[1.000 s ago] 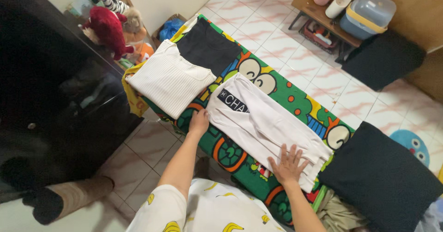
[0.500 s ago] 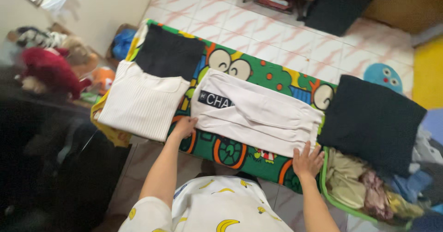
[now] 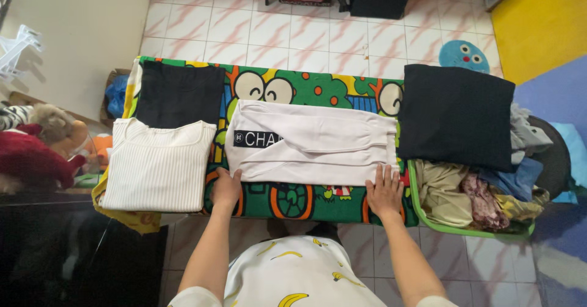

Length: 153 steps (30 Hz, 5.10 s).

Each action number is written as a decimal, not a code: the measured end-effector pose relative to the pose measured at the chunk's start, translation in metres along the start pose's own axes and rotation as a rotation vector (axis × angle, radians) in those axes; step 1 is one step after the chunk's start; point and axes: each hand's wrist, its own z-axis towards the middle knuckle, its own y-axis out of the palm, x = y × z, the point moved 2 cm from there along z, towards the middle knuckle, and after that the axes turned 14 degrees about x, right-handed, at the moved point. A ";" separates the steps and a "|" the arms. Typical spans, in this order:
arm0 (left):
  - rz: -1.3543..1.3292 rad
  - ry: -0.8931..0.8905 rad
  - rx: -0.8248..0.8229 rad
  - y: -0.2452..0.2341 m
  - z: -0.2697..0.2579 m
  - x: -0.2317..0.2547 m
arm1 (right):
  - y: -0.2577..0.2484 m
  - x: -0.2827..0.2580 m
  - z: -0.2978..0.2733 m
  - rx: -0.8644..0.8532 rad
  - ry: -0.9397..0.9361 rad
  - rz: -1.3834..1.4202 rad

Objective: The person folds a white t-shirt on a bed, smoothing and aligning it before folding it into a compact rectangle. The shirt is placed on top of other folded clothes already on the bed.

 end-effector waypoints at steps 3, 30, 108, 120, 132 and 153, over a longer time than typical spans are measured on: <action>0.176 0.085 -0.017 -0.011 -0.015 0.024 | -0.001 -0.005 -0.001 -0.006 0.023 -0.062; -0.335 0.801 0.244 0.117 0.004 0.147 | 0.006 -0.212 0.090 0.315 -0.454 0.334; -0.160 -0.357 0.003 0.053 0.130 0.158 | 0.055 0.040 0.160 -0.290 1.057 1.072; -0.266 -0.343 0.033 0.041 0.131 0.156 | 0.054 0.028 0.149 -0.158 0.929 0.765; 0.128 0.597 0.091 0.065 0.049 0.183 | 0.024 -0.078 0.134 0.052 -0.002 0.226; 0.493 0.923 -0.204 0.055 0.004 0.219 | 0.036 -0.078 0.144 0.023 -0.165 0.088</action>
